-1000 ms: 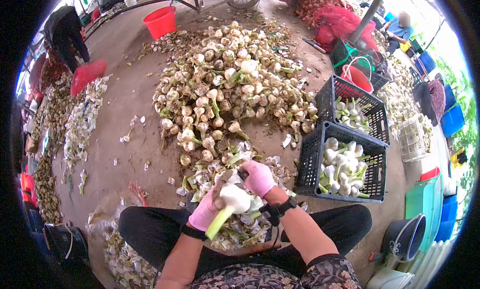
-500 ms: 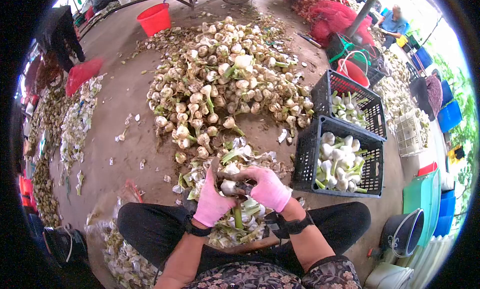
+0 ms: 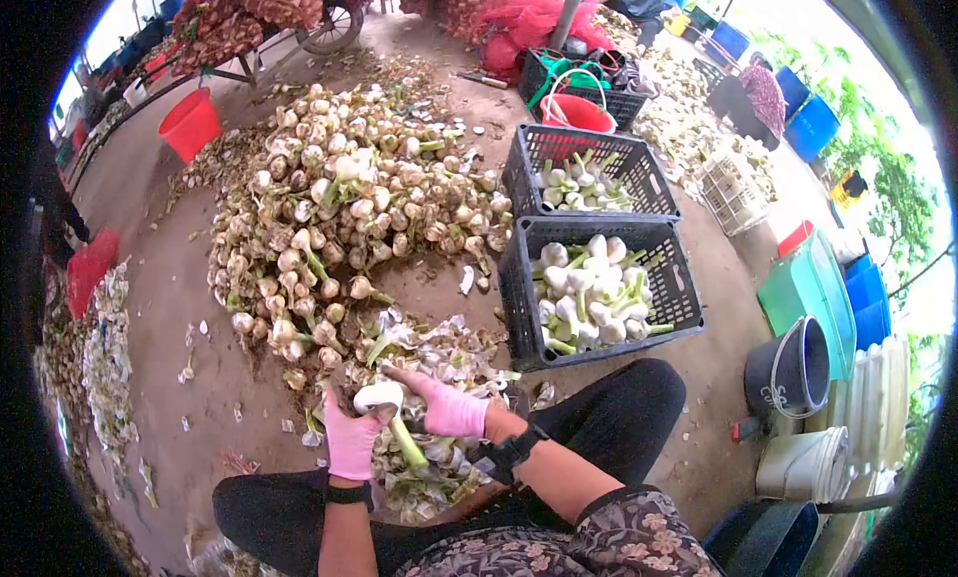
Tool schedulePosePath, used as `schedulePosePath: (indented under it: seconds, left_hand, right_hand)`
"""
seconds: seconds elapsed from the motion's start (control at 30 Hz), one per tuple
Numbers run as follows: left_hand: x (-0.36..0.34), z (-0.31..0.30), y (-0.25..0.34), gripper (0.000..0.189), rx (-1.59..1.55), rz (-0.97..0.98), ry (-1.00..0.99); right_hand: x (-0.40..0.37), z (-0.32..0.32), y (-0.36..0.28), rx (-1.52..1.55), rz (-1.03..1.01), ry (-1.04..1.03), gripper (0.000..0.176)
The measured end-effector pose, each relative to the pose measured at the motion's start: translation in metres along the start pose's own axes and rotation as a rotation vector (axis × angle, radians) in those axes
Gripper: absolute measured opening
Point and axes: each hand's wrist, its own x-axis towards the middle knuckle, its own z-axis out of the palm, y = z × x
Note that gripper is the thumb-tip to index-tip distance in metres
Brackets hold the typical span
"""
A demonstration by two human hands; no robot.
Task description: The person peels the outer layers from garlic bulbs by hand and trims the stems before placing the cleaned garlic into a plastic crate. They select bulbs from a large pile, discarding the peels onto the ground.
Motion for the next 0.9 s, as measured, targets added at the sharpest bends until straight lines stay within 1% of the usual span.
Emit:
schedulePosePath:
  seconds: [0.03,0.07,0.1,0.13,0.17,0.2,0.27,0.3,0.33,0.4,0.43,0.47,0.53,0.6,0.63,0.67,0.7,0.73,0.77,0.8,0.87,0.9]
  left_hand:
    - [-0.002,0.004,0.002,0.078,0.082,-0.023,0.031]
    - [-0.004,0.009,0.004,0.078,0.164,-0.045,0.064]
    - [-0.004,0.011,0.005,0.078,0.167,-0.045,0.063]
    - [-0.004,0.012,0.006,0.075,-0.022,-0.053,0.027]
    - [-0.005,0.015,0.011,0.073,-0.211,-0.062,-0.005]
    - [-0.007,0.017,0.019,0.067,-0.259,-0.055,-0.035]
    - [-0.006,0.019,0.026,0.061,-0.354,-0.013,-0.08]
    - [-0.005,0.017,0.026,0.06,-0.278,-0.018,-0.048]
    - [-0.005,0.011,0.015,0.052,-0.367,-0.024,-0.06]
    - [-0.008,0.006,0.015,0.046,-0.02,-0.033,-0.005]
    - [-0.012,0.008,0.012,0.042,-0.209,-0.164,0.072]
    - [-0.01,0.005,0.004,0.039,-0.268,-0.177,0.079]
    - [-0.008,-0.003,-0.001,0.038,-0.145,-0.247,0.037]
    - [-0.009,-0.009,-0.016,0.038,-0.097,-0.28,0.057]
    - [-0.01,-0.007,-0.003,0.038,0.027,-0.238,0.116]
    - [-0.011,-0.015,-0.031,0.035,0.069,-0.228,0.163]
    - [-0.009,-0.015,-0.016,0.035,0.025,-0.258,0.184]
    - [-0.005,-0.014,-0.002,0.035,-0.02,-0.288,0.202]
    - [-0.002,-0.015,-0.007,0.035,-0.021,-0.295,0.213]
    - [-0.001,-0.017,-0.013,0.034,-0.063,-0.296,0.227]
    - [0.005,-0.02,-0.017,0.034,-0.108,-0.304,0.259]
    - [0.007,-0.021,-0.011,0.033,-0.02,-0.298,0.231]
  right_hand:
    - [-0.001,0.008,-0.011,0.253,0.047,0.0,0.076]
    - [-0.001,0.008,-0.009,0.256,0.046,0.004,0.076]
    - [-0.001,0.006,-0.004,0.246,0.086,0.012,0.075]
    - [0.001,0.004,0.004,0.236,0.126,0.018,0.074]
    - [-0.001,0.001,0.014,0.274,0.159,0.096,0.07]
    - [-0.006,-0.003,0.025,0.279,0.163,0.086,0.07]
    - [-0.014,-0.011,0.032,1.19,0.167,0.324,0.047]
    - [-0.025,-0.025,0.037,1.322,0.054,0.401,0.043]
    - [-0.038,-0.044,0.042,1.453,-0.056,0.479,0.04]
    - [-0.04,-0.082,0.051,0.898,-0.209,0.914,0.03]
    - [-0.039,-0.101,0.047,1.416,-0.52,0.719,0.028]
    - [-0.029,-0.106,0.017,1.521,-0.303,1.066,0.026]
    - [-0.012,-0.109,0.034,1.49,-0.128,0.88,0.025]
    - [0.017,-0.084,0.068,0.837,-0.024,0.771,0.022]
    - [0.034,-0.073,0.088,0.63,0.11,0.662,0.024]
    - [0.06,-0.055,0.066,0.652,0.381,0.586,0.025]
    - [0.081,-0.035,0.064,0.187,0.449,0.516,0.029]
    - [0.103,-0.022,0.088,0.089,0.462,0.345,0.029]
    - [0.122,-0.004,0.112,-0.101,0.341,0.305,0.024]
    - [0.139,0.008,0.097,-0.445,0.312,0.247,0.027]
    - [0.168,0.032,0.114,-0.627,0.358,0.228,0.039]
    - [0.183,0.041,0.125,-0.753,0.469,0.174,0.043]
